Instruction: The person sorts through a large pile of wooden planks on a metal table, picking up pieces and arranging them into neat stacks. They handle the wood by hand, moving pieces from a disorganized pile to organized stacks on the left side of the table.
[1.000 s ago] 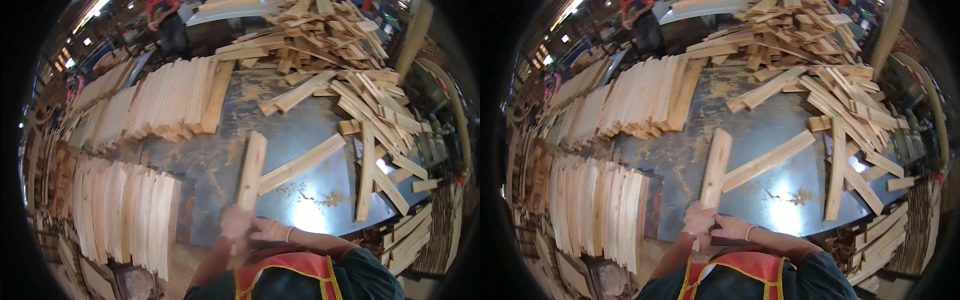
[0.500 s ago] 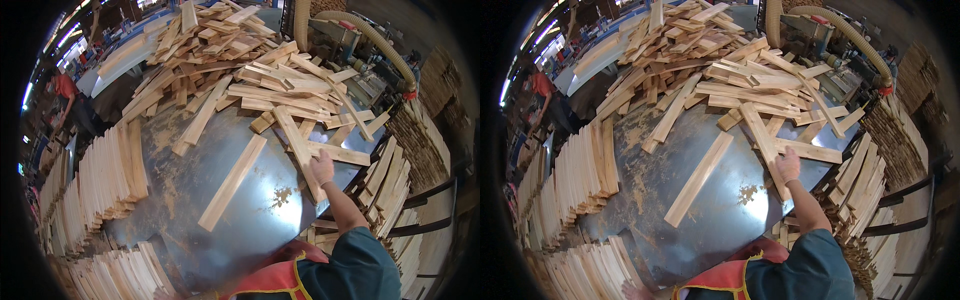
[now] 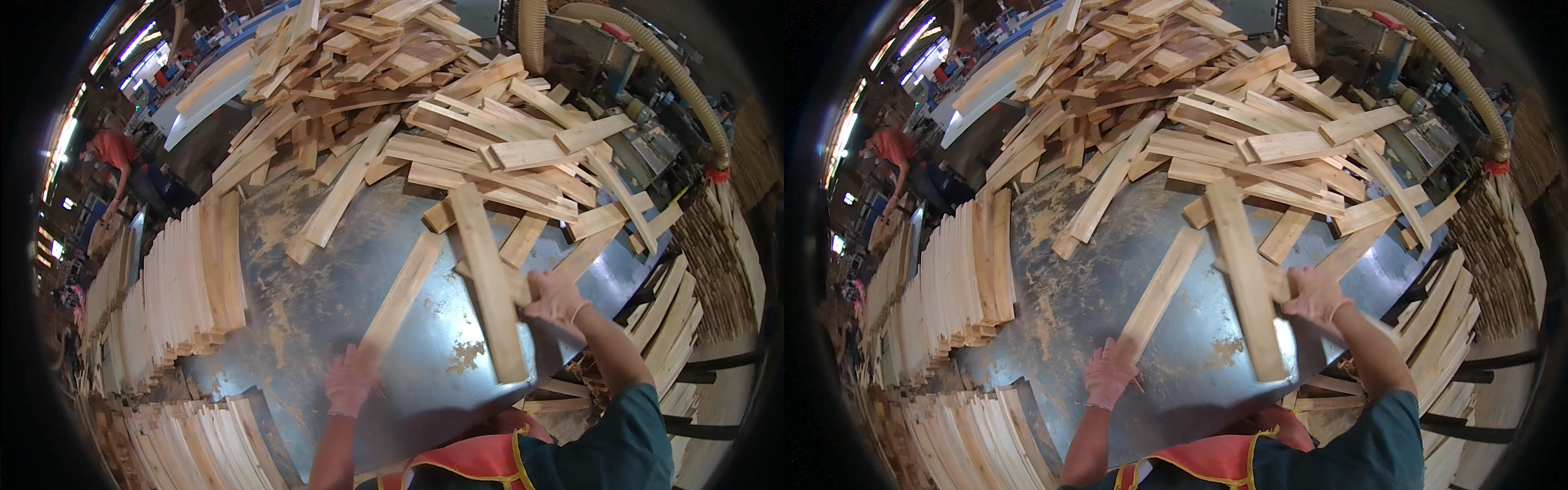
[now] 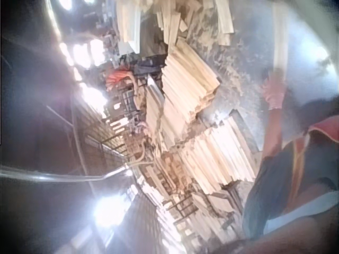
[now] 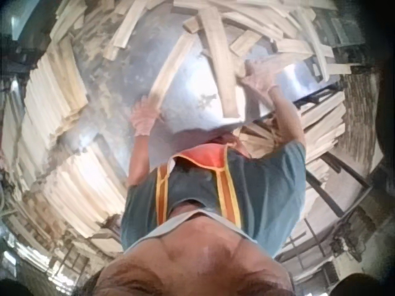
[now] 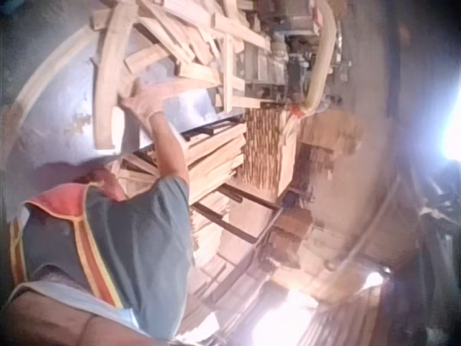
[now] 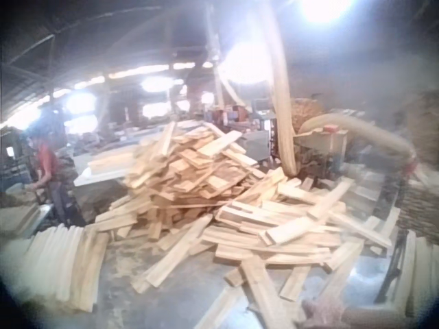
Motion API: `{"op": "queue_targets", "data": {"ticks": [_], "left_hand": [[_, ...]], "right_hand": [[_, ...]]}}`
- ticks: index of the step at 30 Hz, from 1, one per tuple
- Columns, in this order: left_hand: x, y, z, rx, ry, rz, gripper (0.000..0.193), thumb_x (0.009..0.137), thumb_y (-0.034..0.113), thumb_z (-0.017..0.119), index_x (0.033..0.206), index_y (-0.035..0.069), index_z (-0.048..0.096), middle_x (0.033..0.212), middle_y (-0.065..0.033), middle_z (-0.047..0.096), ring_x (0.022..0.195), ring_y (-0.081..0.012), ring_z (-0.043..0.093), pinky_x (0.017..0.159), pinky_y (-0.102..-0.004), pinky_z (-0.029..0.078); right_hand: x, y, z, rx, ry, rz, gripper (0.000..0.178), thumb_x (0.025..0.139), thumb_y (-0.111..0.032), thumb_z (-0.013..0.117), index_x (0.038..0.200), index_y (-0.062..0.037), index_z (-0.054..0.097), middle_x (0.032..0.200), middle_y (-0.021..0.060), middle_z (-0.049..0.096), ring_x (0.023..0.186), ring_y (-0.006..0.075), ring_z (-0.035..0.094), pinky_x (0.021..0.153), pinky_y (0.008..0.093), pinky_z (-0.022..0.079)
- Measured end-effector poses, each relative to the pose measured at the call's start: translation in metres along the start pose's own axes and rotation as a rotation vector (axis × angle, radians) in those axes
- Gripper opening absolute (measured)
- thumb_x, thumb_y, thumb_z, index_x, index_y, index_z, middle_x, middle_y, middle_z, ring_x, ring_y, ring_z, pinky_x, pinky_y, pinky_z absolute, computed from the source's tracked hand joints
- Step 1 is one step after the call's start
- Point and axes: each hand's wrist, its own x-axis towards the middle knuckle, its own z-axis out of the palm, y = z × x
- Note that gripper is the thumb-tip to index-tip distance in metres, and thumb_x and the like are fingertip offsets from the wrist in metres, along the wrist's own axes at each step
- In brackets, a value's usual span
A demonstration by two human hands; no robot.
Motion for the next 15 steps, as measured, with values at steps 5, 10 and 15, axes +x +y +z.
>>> {"op": "queue_targets", "data": {"ticks": [5, 10, 15], "left_hand": [[-0.037, -0.019, 0.029, -1.622, -0.517, -0.272, 0.079, 0.089, 0.032, 0.078, 0.157, 0.004, 0.048, 0.137, -0.0139, 0.065, 0.124, -0.0277, 0.066, 0.106, -0.0401, 0.054], [-0.043, 0.01, 0.055, -1.465, -0.148, -0.058, 0.072, 0.088, 0.018, 0.074, 0.154, 0.002, 0.049, 0.134, -0.0102, 0.066, 0.119, -0.0226, 0.066, 0.105, -0.037, 0.053], [-0.056, -0.023, 0.055, -1.226, 0.044, -0.022, 0.083, 0.083, 0.011, 0.081, 0.157, 0.002, 0.043, 0.137, -0.0113, 0.065, 0.123, -0.0214, 0.064, 0.106, -0.0359, 0.051]], "right_hand": [[-0.017, -0.091, 0.057, 0.552, -0.043, -0.056, 0.085, 0.071, -0.048, 0.081, 0.141, -0.0025, 0.064, 0.117, 0.0237, 0.073, 0.107, 0.0391, 0.071, 0.096, 0.0428, 0.056], [0.002, -0.193, 0.147, 1.38, -0.253, -0.049, 0.07, 0.088, -0.031, 0.078, 0.148, 0.0, 0.058, 0.124, 0.0144, 0.07, 0.112, 0.0266, 0.068, 0.095, 0.0366, 0.056], [-0.02, -0.291, 0.204, 2.13, -0.723, 0.139, 0.047, 0.096, -0.026, 0.068, 0.135, -0.0015, 0.064, 0.122, 0.0164, 0.07, 0.112, 0.0328, 0.067, 0.102, 0.0471, 0.057]]}}
